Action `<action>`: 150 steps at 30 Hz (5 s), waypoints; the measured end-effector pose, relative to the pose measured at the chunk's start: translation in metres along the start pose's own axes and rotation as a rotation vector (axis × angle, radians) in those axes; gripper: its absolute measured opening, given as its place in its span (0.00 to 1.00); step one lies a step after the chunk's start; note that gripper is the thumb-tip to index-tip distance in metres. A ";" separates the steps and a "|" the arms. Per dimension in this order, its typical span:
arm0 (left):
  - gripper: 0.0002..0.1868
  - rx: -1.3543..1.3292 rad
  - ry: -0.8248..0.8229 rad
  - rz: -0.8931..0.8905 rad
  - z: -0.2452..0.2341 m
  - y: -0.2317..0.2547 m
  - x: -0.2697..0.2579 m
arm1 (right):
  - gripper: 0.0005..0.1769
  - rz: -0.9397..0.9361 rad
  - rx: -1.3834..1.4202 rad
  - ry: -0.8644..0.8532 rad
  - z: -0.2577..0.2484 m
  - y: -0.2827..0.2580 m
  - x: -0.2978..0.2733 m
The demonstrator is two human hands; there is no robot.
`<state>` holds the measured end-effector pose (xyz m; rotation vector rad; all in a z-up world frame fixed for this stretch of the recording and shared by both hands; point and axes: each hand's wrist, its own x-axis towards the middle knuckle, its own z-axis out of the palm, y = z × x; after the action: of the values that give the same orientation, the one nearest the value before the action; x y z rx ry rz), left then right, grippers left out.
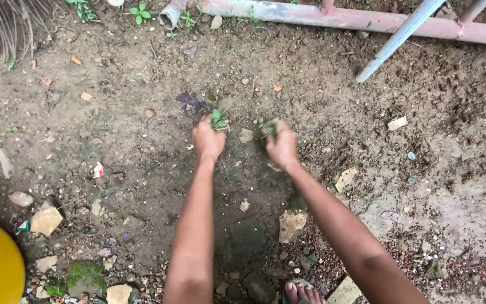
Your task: Pulling weeds from the ground by hand and collecting them in a yellow bucket, followed by handling a bag of organic waste.
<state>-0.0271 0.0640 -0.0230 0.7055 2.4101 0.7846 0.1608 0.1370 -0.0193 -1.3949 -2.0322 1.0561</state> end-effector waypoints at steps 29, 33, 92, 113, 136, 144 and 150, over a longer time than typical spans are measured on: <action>0.28 0.492 -0.140 0.067 -0.204 0.193 0.066 | 0.20 -0.147 -0.619 -0.259 -0.049 0.052 0.150; 0.19 0.812 -0.214 0.147 -0.241 0.205 0.073 | 0.20 -0.114 -0.623 -0.328 -0.066 0.028 0.144; 0.13 -0.642 -0.217 0.181 0.002 0.182 0.224 | 0.18 0.290 -0.445 -0.006 -0.019 0.022 0.187; 0.20 -0.303 -0.122 -0.018 -0.007 0.197 0.213 | 0.12 0.201 0.335 0.102 -0.002 -0.073 0.296; 0.30 0.144 -0.191 0.031 -0.010 0.187 0.252 | 0.14 -0.037 0.027 0.097 0.019 -0.094 0.342; 0.20 -0.183 -0.091 0.080 -0.002 0.149 0.248 | 0.05 -0.007 0.110 0.056 0.010 -0.092 0.346; 0.18 0.068 -0.073 0.201 0.034 0.161 0.270 | 0.04 0.117 0.012 -0.011 0.012 -0.124 0.318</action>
<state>-0.1551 0.3530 -0.0243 0.9975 2.3344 0.7440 -0.0408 0.4019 0.0560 -1.5212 -1.9687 1.1246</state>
